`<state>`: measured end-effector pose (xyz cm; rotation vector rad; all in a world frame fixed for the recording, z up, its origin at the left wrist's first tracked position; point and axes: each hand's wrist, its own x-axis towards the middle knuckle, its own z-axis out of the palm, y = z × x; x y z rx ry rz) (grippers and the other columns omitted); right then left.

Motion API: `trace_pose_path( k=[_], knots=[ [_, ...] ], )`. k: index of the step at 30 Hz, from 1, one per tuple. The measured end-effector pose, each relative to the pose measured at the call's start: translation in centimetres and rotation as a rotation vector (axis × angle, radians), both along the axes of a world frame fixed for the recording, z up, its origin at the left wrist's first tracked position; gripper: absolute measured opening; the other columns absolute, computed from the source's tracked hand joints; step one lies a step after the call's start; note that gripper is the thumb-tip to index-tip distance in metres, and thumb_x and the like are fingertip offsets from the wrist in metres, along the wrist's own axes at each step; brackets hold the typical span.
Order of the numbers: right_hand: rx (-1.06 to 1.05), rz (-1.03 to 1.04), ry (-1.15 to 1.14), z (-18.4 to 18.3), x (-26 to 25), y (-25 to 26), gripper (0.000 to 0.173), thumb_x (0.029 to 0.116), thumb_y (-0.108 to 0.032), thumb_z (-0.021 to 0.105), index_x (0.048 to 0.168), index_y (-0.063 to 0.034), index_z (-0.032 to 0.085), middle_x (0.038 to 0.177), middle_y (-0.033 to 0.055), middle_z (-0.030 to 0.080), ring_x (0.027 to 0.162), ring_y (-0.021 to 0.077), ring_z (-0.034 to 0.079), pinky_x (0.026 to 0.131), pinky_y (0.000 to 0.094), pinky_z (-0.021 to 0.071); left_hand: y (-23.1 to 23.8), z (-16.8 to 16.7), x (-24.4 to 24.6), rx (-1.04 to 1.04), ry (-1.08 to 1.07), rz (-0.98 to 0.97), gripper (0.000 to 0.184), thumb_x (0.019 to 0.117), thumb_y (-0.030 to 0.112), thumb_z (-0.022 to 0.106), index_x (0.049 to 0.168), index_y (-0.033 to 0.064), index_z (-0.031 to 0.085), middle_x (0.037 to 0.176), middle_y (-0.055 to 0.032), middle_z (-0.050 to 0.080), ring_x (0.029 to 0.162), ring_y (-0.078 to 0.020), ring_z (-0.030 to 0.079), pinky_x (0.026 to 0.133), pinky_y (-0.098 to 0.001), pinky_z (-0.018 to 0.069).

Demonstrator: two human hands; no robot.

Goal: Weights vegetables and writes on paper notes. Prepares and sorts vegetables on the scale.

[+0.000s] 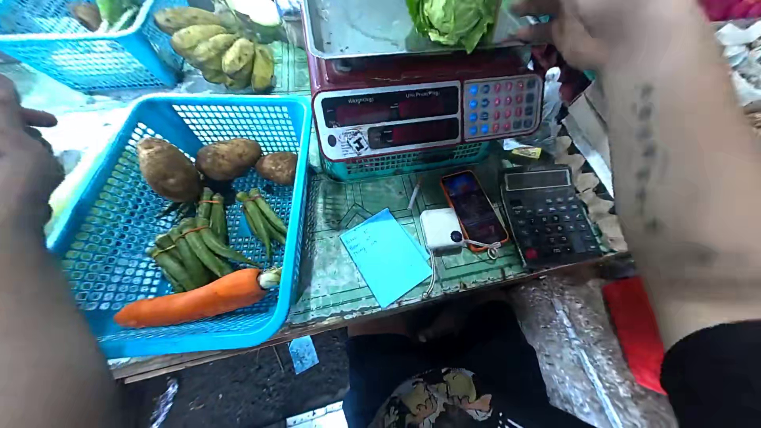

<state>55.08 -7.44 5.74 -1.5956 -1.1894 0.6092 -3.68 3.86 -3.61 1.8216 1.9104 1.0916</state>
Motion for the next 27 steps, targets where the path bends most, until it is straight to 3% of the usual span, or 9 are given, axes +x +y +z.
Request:
trace_pose_path(
  k=[2,4,5,7,10,15,19,24,27],
  knots=[
    [0.077,-0.093,-0.276,-3.0,0.9,-4.8,0.033,0.1052,-0.026,0.053,0.13,-0.0075,0.064,0.125,0.0065,0.068,0.111,0.0137,0.067,0.095,0.0333,0.0565,2.2,-1.4,-2.4,-0.062,-0.041,-0.025,0.044,0.1108,0.033,0.035,0.132,-0.0011,0.053,0.1,-0.0114,0.055,0.082,-0.0151,0.049,0.079,-0.0379,0.0446],
    [0.03,-0.069,-0.62,-6.8,2.0,-8.2,0.04,0.103,-0.014,0.048,0.141,-0.0043,0.058,0.144,0.0157,0.057,0.129,0.023,0.058,0.107,0.0415,0.0497,2.2,-1.7,-2.2,-0.068,-0.027,0.002,0.045,0.1121,0.038,0.032,0.129,0.0044,0.056,0.096,-0.0045,0.053,0.077,-0.0093,0.047,0.074,-0.0305,0.0433],
    [-0.016,-0.028,-0.749,-8.4,2.5,-8.8,0.051,0.0973,-0.004,0.049,0.148,-0.0025,0.05,0.155,0.0191,0.046,0.14,0.03,0.049,0.112,0.0475,0.0449,1.3,-1.4,-1.2,-0.045,0.02,0.018,0.052,0.112,0.045,0.031,0.128,0.0034,0.058,0.1,-0.0077,0.057,0.082,-0.012,0.052,0.078,-0.0326,0.0447],
    [-0.091,0.018,-0.932,-10.9,3.0,-9.0,0.078,0.0842,0.009,0.057,0.158,-0.0001,0.033,0.168,0.0197,0.024,0.15,0.0403,0.034,0.118,0.0574,0.0356,-1.0,-0.1,1.1,0.01,0.119,-0.023,0.067,0.1113,0.051,0.03,0.133,-0.0071,0.055,0.122,-0.0293,0.062,0.109,-0.0362,0.061,0.1,-0.0545,0.0439],
    [-0.084,-0.021,-1.047,-12.2,2.9,-8.6,0.091,0.0795,0.007,0.065,0.161,-0.0009,0.025,0.171,0.0178,0.016,0.148,0.0446,0.035,0.112,0.0616,0.0402,-3.9,2.8,4.4,0.047,0.262,-0.039,0.07,0.1095,0.055,0.029,0.143,-0.0039,0.047,0.133,-0.0309,0.058,0.124,-0.043,0.058,0.108,-0.0601,0.0406],
    [-0.098,-0.056,-1.073,-10.9,2.3,-8.0,0.073,0.0866,0.008,0.061,0.155,-0.0027,0.039,0.162,0.0205,0.032,0.13,0.0492,0.051,0.097,0.0628,0.051,-11.3,3.7,9.3,0.163,0.439,-0.28,0.055,0.1039,0.057,0.048,0.137,0.0128,0.055,0.117,-0.0106,0.066,0.102,-0.0205,0.067,0.088,-0.0439,0.0555],
    [-0.199,-0.013,-1.085,-9.2,2.1,-8.4,0.066,0.0911,0.005,0.058,0.154,-0.0056,0.043,0.165,0.0215,0.028,0.135,0.0518,0.046,0.099,0.067,0.0473,-21.4,0.9,17.5,-0.032,0.61,-0.338,0.061,0.0987,0.048,0.06,0.147,0.0121,0.051,0.128,-0.0247,0.063,0.111,-0.0484,0.064,0.087,-0.0709,0.0495],
    [-0.146,0.041,-1.126,-10.8,1.4,-10.1,0.072,0.0888,0.005,0.06,0.156,-0.0145,0.044,0.164,0.0241,0.027,0.129,0.0556,0.049,0.091,0.071,0.0489,-22.4,-1.6,17.7,0.044,0.652,-0.253,0.048,0.1041,0.032,0.058,0.147,0.0124,0.052,0.116,-0.0273,0.066,0.098,-0.0517,0.066,0.077,-0.0694,0.0505],
    [-0.138,0.004,-1.18,-11.5,0.5,-10.8,0.07,0.091,0.005,0.058,0.155,-0.0189,0.046,0.165,0.0217,0.028,0.127,0.0551,0.051,0.085,0.0693,0.0512,-21.4,-2.0,14.4,0.029,0.658,-0.233,0.046,0.1039,0.036,0.059,0.145,0.0168,0.055,0.114,-0.0265,0.067,0.097,-0.0525,0.066,0.074,-0.0726,0.0499]
  ],
)
